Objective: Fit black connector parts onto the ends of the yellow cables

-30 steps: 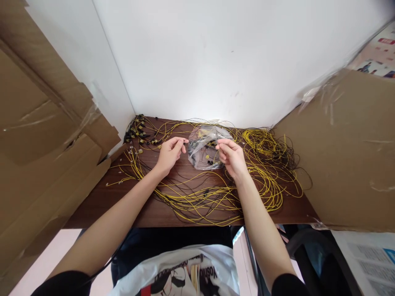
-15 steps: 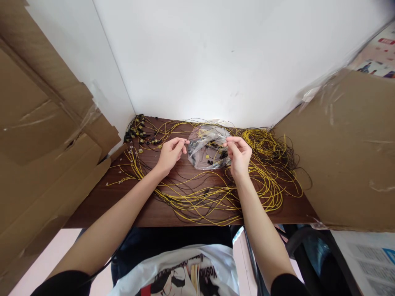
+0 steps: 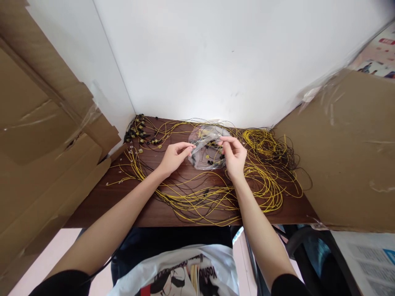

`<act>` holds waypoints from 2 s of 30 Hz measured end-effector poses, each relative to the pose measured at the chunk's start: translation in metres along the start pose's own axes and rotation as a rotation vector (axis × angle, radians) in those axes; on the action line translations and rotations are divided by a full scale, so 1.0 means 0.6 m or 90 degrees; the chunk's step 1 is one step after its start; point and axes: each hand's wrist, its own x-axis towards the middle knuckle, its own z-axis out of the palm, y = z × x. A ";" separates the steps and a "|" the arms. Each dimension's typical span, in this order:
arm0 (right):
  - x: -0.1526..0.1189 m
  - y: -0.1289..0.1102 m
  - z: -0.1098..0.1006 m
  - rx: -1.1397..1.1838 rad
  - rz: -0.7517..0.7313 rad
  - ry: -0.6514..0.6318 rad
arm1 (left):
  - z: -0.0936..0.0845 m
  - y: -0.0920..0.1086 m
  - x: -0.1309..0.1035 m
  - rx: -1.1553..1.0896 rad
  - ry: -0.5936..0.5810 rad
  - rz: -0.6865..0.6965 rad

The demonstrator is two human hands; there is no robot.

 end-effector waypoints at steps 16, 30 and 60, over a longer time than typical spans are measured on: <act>-0.019 0.002 0.026 -0.199 -0.177 -0.234 | 0.003 -0.010 -0.002 0.107 -0.095 0.084; -0.016 -0.006 0.023 -0.209 -0.173 -0.194 | 0.001 -0.010 -0.001 0.120 -0.095 0.073; -0.018 -0.003 0.024 -0.254 -0.165 -0.220 | 0.002 -0.021 -0.002 0.205 -0.040 0.172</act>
